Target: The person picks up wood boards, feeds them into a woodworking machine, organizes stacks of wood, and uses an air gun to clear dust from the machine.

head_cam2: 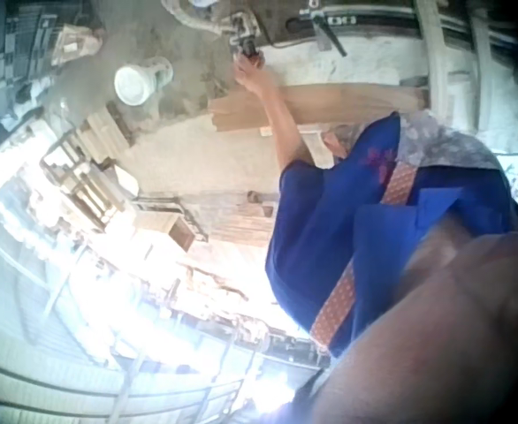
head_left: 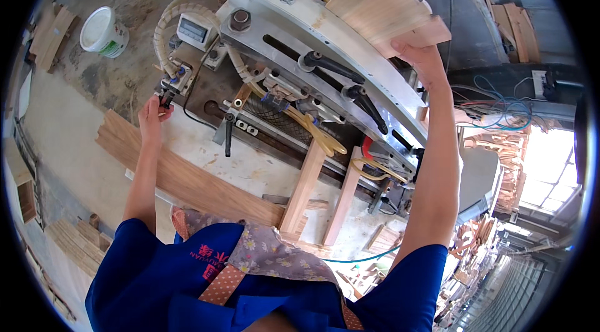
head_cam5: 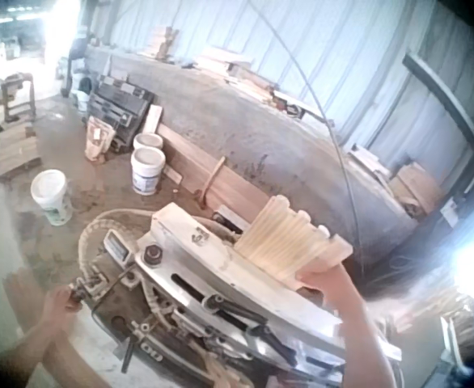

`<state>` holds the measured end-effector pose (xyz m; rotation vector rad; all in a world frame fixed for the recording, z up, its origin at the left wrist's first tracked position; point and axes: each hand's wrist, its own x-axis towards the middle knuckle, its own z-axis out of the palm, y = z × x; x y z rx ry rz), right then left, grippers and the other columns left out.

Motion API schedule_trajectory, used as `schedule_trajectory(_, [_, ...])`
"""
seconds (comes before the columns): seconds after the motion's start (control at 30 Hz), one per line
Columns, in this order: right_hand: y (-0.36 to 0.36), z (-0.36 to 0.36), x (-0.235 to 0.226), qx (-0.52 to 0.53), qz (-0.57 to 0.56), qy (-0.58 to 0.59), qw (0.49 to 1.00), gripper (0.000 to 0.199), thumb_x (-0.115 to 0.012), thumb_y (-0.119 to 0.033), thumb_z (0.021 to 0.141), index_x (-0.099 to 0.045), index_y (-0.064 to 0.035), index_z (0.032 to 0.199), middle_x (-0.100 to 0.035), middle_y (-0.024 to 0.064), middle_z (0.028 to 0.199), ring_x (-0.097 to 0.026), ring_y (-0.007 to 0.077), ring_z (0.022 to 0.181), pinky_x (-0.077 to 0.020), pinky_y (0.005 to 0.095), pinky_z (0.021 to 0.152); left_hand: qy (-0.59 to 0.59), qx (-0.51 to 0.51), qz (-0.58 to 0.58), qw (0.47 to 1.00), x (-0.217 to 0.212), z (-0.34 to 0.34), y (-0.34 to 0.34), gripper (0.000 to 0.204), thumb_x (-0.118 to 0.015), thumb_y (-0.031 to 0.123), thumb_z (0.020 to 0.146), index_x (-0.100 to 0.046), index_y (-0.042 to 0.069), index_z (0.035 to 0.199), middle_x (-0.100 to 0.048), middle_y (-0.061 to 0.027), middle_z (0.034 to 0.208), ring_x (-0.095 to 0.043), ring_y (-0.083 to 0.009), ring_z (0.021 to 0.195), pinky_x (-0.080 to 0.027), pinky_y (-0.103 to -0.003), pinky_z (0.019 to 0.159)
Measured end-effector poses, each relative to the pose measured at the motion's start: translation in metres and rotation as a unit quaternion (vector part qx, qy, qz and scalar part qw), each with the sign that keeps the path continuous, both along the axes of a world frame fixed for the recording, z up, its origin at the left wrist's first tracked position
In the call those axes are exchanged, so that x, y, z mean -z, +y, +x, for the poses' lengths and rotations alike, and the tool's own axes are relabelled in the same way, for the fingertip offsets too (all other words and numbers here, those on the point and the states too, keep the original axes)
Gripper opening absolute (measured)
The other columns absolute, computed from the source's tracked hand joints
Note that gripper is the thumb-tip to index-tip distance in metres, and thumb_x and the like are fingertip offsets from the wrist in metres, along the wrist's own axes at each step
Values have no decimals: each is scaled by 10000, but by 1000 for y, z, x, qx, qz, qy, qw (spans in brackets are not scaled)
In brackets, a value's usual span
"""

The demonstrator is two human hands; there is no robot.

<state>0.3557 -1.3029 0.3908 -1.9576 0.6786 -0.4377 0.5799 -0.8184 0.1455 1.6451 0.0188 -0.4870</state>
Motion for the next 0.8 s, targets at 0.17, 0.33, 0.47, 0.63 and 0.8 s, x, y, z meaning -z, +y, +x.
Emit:
schedule_trajectory(0.17, [12, 29, -79, -4, -101, -23, 995, 567, -748, -193, 779, -533, 19, 1259, -642, 96, 1105, -591, 138, 1004, -465, 253, 857, -48, -69, -90, 992, 16, -13, -9, 477, -422, 404, 993, -600, -39, 1011, -637, -89, 867, -630, -155, 755, -511, -277, 747])
schedule_trajectory(0.33, [33, 69, -82, -41, -411, 304, 858, 687, -713, -461, 745, -590, 65, 1168, -666, 174, 1033, -639, 229, 916, -471, 306, 845, -65, -20, -114, 991, 25, -11, -8, 473, -393, 394, 1004, -585, -38, 1008, -626, -97, 905, -620, -161, 741, -517, -297, 752])
schedule_trajectory(0.47, [16, 74, -74, -41, -442, 321, 837, 672, -708, -491, 734, -625, 65, 1103, -680, 172, 936, -652, 240, 818, -483, 321, 760, -72, -31, -123, 989, 21, -13, -8, 463, -388, 387, 1008, -580, -34, 998, -625, -93, 898, -623, -155, 748, -502, -289, 737])
schedule_trajectory(0.63, [19, 67, -75, -3, -433, 317, 844, 569, -737, -426, 755, -652, 45, 1062, -669, 90, 847, -604, 130, 697, -478, 277, 628, -69, -10, -178, 982, 34, -10, -11, 464, -398, 400, 1005, -590, -22, 973, -629, -66, 856, -622, -132, 759, -494, -268, 739])
schedule_trajectory(0.8, [-12, 65, -71, 9, -430, 318, 845, 634, -708, -502, 781, -643, 59, 1068, -661, 110, 946, -595, 137, 795, -467, 278, 738, -13, -9, -168, 986, 62, 3, -13, 434, -494, 416, 944, -602, 8, 1047, -658, -102, 895, -639, -193, 835, -486, -310, 819])
